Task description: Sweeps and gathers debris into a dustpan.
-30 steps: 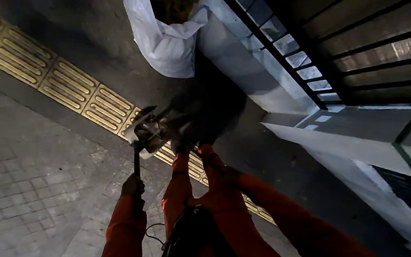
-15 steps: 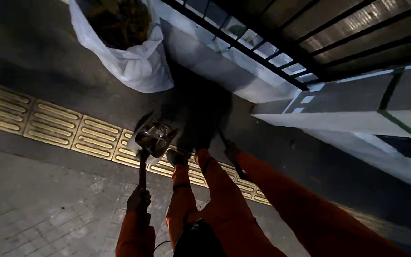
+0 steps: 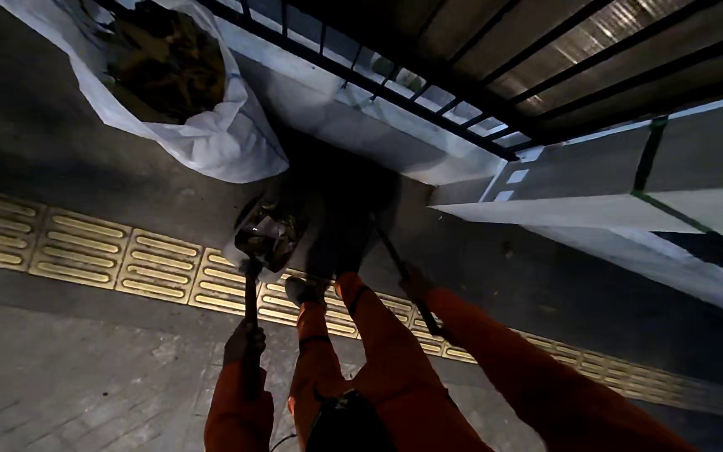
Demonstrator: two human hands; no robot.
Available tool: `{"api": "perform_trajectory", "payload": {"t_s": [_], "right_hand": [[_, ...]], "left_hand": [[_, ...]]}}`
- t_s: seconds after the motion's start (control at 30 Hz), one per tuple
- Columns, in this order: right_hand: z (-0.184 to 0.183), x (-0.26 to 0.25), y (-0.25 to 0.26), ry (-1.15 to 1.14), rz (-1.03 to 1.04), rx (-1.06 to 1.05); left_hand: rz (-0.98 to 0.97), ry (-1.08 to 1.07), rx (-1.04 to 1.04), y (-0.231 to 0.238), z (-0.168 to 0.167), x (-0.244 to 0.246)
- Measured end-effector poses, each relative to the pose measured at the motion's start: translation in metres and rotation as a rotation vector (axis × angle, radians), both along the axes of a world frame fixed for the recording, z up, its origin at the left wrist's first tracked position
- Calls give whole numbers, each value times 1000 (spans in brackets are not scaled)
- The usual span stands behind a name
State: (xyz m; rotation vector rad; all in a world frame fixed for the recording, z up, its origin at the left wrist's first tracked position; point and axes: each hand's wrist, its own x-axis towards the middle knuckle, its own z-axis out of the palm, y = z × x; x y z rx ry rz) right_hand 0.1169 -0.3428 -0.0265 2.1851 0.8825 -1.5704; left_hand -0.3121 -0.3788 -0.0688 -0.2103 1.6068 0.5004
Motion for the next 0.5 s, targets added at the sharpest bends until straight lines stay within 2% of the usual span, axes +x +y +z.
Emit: {"api": "perform_trajectory", "payload": {"t_s": [0.07,0.13,0.2,0.27,0.37,0.5], "right_hand": [[-24,0,31,15,11,-45],[-31,17,45,80,187,-84],[-12,50,43,151,400,-88],[29,67,29,195,520,-85],[56,43,-3,187,440,-37],[39,-34,-5,145,383,7]], "left_hand": [[-3,1,-5,-3,-2,4],[26,-2,-13,-5,-4,4],[70,-10,-23,-11,-4,3],[116,-29,-28,-22,-1,-1],[195,-72,-1,-59,8,-12],[287,-63,-15,-119,27,-22]]}}
